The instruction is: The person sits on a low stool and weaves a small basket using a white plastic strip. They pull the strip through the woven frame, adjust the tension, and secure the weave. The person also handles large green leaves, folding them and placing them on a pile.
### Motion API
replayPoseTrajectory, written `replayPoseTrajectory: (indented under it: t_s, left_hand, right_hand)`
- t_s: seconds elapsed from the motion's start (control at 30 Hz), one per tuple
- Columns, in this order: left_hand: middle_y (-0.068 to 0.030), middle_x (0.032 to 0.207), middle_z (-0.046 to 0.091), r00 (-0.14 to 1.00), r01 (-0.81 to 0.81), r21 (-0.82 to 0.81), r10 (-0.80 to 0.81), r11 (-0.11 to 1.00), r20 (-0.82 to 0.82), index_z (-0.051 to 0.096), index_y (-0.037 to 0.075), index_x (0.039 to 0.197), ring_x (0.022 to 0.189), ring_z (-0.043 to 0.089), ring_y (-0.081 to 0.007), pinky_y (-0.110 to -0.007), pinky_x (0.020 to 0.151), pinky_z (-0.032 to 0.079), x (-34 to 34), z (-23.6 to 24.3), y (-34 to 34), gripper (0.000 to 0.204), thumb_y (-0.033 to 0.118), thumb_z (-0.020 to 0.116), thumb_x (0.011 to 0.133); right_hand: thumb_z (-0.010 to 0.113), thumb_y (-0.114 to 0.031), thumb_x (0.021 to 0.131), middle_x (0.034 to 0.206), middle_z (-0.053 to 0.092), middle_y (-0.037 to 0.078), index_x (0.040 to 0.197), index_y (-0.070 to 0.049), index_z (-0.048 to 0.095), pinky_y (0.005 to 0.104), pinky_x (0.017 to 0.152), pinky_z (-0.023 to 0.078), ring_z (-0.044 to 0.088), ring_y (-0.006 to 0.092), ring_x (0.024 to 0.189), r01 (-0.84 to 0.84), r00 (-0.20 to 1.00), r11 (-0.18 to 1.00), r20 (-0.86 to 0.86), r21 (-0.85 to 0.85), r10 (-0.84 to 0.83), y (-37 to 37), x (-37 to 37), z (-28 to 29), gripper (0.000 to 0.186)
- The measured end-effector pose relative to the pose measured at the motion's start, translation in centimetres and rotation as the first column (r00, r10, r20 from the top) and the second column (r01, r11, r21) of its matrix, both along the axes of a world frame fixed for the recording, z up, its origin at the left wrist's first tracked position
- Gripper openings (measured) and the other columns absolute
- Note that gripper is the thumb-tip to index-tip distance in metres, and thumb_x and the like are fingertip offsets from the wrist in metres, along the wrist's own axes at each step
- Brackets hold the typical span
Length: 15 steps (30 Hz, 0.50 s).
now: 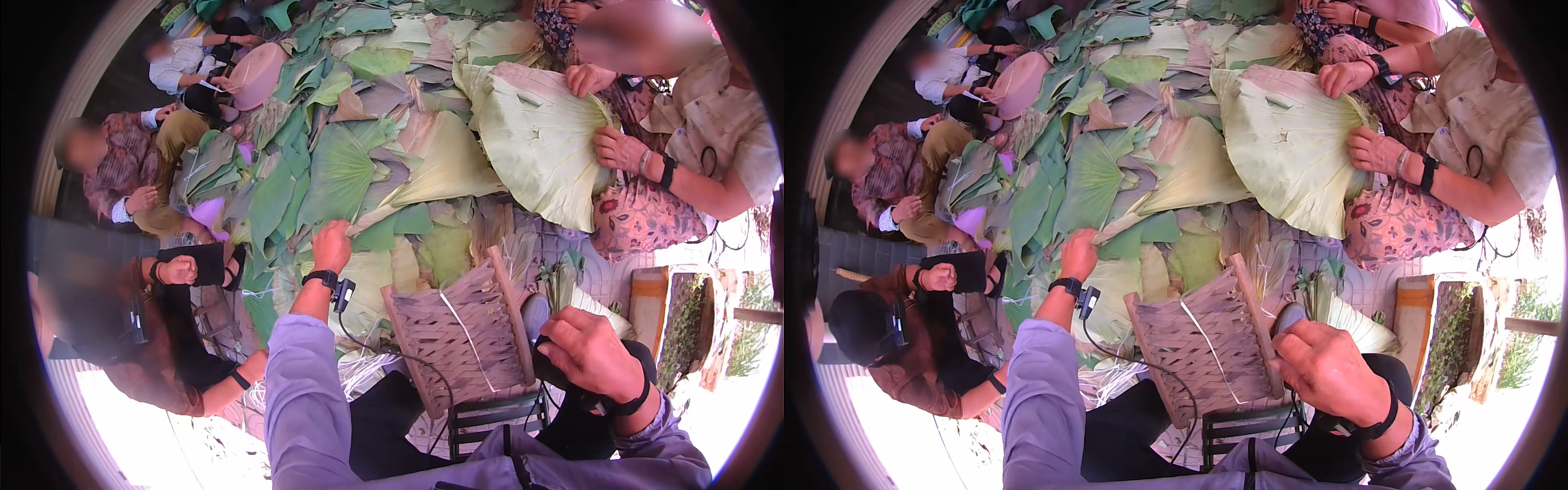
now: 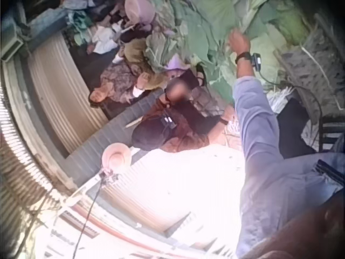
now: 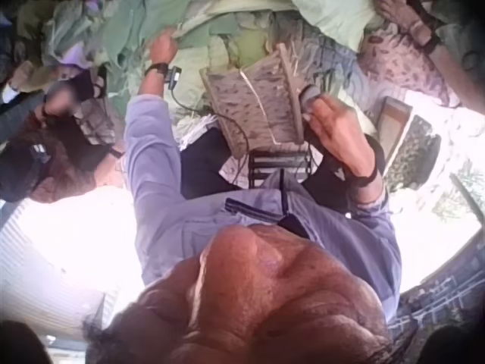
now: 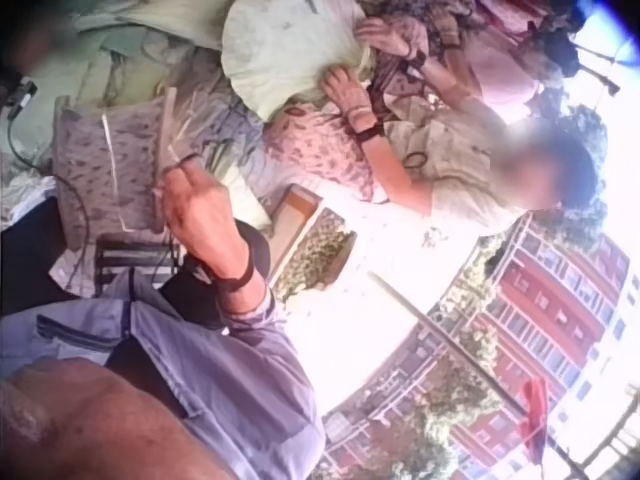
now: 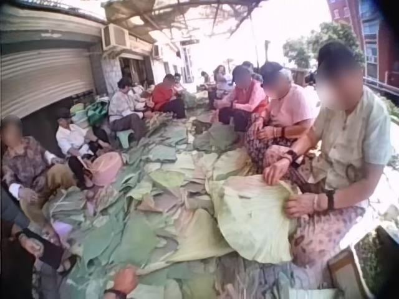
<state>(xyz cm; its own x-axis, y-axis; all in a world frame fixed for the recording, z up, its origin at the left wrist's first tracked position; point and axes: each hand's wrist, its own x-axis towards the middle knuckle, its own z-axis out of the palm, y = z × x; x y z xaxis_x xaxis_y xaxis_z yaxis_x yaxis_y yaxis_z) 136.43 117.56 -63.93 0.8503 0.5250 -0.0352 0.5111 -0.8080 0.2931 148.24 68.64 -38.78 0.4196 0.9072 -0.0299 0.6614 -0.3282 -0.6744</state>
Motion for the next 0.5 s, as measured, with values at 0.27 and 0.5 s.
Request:
replayPoseTrajectory:
  t_s: [0.27,0.5]
  left_hand:
    - [-0.0195,0.138,0.059,0.968,-0.11,-0.248,0.16,0.963,0.194,0.065,0.001,0.129,0.13,0.054,-0.0375,-0.045,0.108,0.043,3.1,0.7,0.4,0.063,0.04,0.08,0.082]
    - [-0.0175,0.164,0.029,0.937,-0.268,-0.017,0.257,0.963,-0.235,0.037,0.009,0.155,0.148,0.031,-0.0385,-0.057,0.115,0.032,7.4,0.0,-4.1,0.095,0.039,0.086,0.079]
  right_hand:
    - [0.078,-0.008,0.08,0.09,0.061,0.012,0.099,-0.003,0.063,0.0448,0.067,0.053,0.064,0.0354,0.079,-0.042,0.999,0.999,0.015,0.016,0.042,1.1,-0.7,0.5,0.024]
    - [0.078,-0.008,0.08,0.091,0.061,0.012,0.101,-0.003,0.064,0.0441,0.068,0.053,0.064,0.0351,0.08,-0.027,0.999,0.998,0.025,-0.054,0.029,1.2,-0.3,0.0,0.025]
